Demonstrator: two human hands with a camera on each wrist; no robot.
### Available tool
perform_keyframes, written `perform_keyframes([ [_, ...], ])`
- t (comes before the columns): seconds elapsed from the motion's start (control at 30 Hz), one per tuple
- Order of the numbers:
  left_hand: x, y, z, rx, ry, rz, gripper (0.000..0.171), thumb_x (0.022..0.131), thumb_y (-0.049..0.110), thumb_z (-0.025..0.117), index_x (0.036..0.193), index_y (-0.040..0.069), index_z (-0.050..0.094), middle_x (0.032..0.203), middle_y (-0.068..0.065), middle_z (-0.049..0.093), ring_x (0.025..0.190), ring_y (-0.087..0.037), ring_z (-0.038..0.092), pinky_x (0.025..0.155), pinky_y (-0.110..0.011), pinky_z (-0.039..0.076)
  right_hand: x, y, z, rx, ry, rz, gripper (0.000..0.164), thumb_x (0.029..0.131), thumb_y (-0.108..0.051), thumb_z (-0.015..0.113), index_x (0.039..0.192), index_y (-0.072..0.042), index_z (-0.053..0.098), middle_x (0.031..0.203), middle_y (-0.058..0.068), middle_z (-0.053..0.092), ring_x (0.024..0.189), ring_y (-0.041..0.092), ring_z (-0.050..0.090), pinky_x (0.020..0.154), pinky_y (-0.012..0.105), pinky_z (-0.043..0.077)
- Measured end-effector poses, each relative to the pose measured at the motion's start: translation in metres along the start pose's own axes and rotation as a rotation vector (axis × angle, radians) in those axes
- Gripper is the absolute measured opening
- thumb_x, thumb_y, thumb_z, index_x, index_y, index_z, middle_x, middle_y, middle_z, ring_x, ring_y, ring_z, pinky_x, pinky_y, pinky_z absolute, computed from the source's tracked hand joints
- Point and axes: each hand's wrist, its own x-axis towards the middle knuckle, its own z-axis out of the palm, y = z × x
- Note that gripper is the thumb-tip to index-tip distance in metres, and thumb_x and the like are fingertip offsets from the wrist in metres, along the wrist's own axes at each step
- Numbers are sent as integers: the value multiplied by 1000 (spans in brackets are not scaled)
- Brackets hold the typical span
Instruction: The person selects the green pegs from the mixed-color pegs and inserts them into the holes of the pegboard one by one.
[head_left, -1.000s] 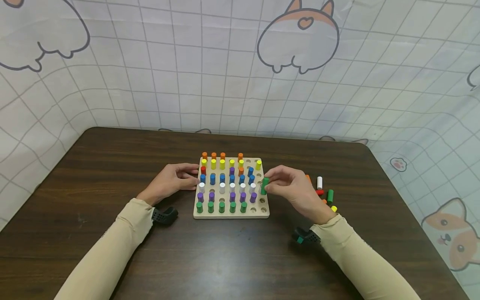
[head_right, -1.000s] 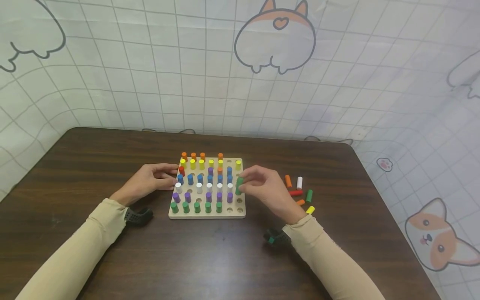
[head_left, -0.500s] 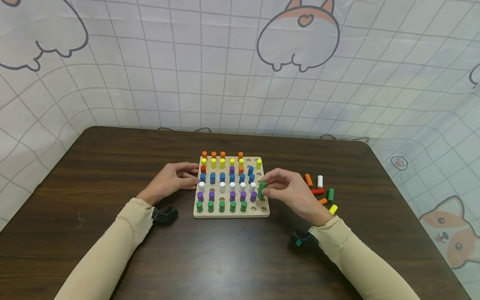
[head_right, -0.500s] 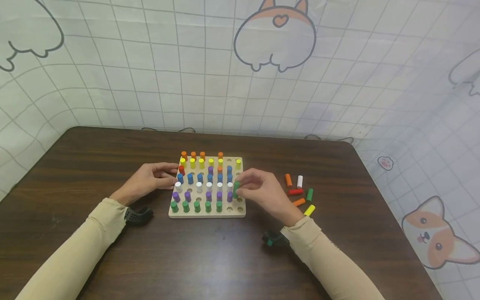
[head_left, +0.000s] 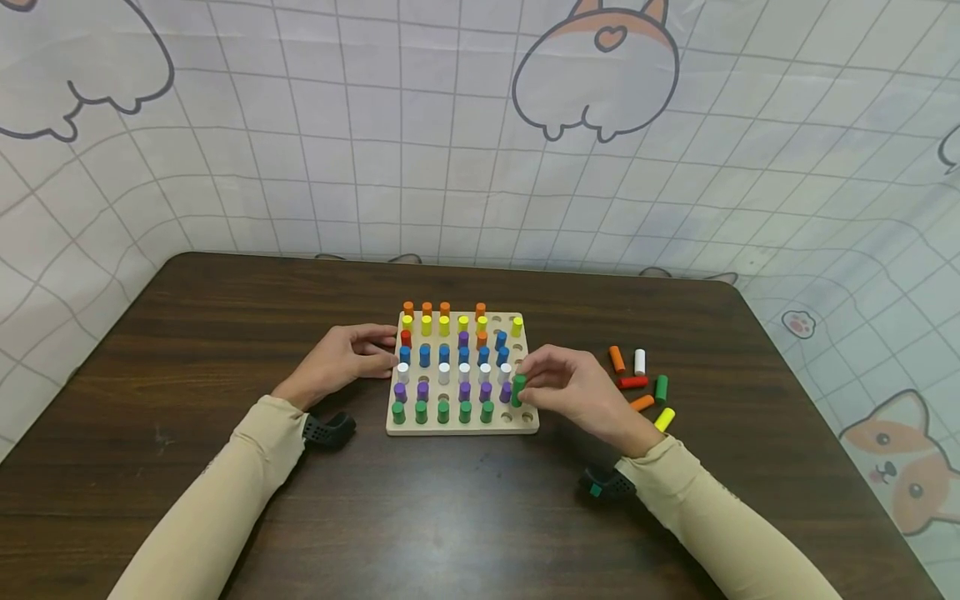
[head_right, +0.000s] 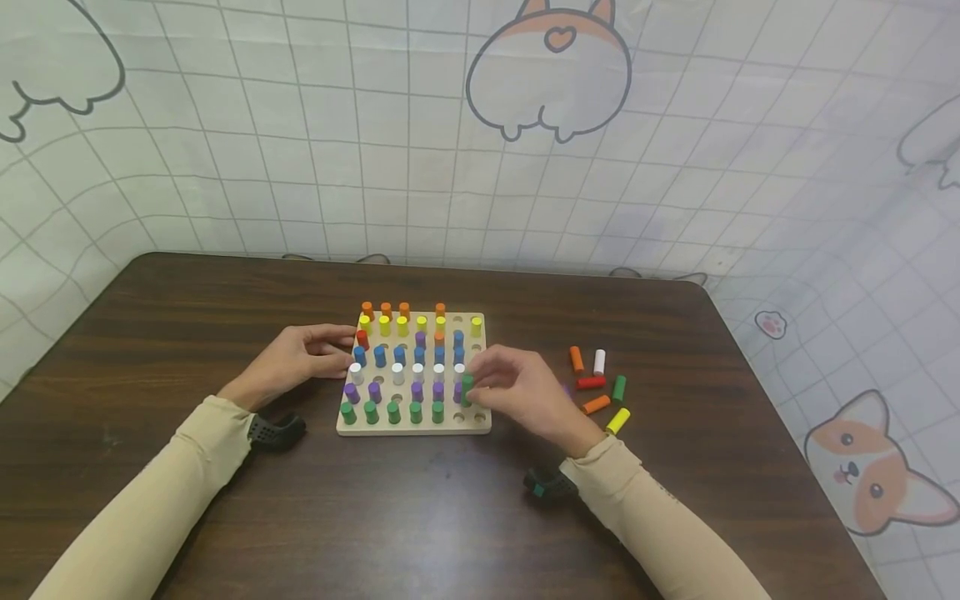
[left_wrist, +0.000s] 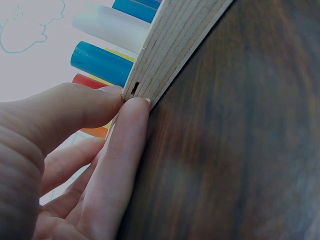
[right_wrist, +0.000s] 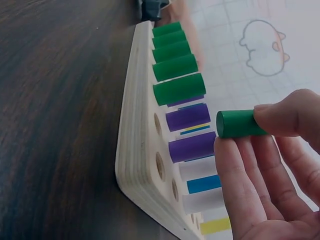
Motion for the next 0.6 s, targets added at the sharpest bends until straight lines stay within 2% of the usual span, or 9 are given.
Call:
perform_keyframes([
  [0.13, 0, 0, 0, 6, 3, 1, 60, 97, 21, 73, 152, 8, 51, 145, -17, 59, 117, -24, 67, 91, -30, 64, -1, 2, 1, -16, -16, -23, 25, 91, -9, 76, 115, -10, 70, 114, 12, 71, 100, 19, 73, 89, 23, 62],
  [0.4, -2, 2, 0, 2, -3, 8, 60, 98, 20, 72, 152, 8, 50, 146, -18, 59, 116, -24, 66, 91, -30, 64, -2, 2, 4, -44, -37, -5, 24, 90, -9, 77, 114, -12, 70, 114, 10, 72, 101, 23, 71, 87, 25, 63],
  [0.6, -2, 3, 0, 10, 3, 8, 60, 98, 21, 72, 152, 8, 50, 145, -18, 59, 116, -24, 66, 92, -30, 64, -2, 5, 5, -76, -66, -21, 23, 90, -9, 76, 112, -13, 70, 113, 9, 72, 101, 22, 72, 87, 24, 63],
])
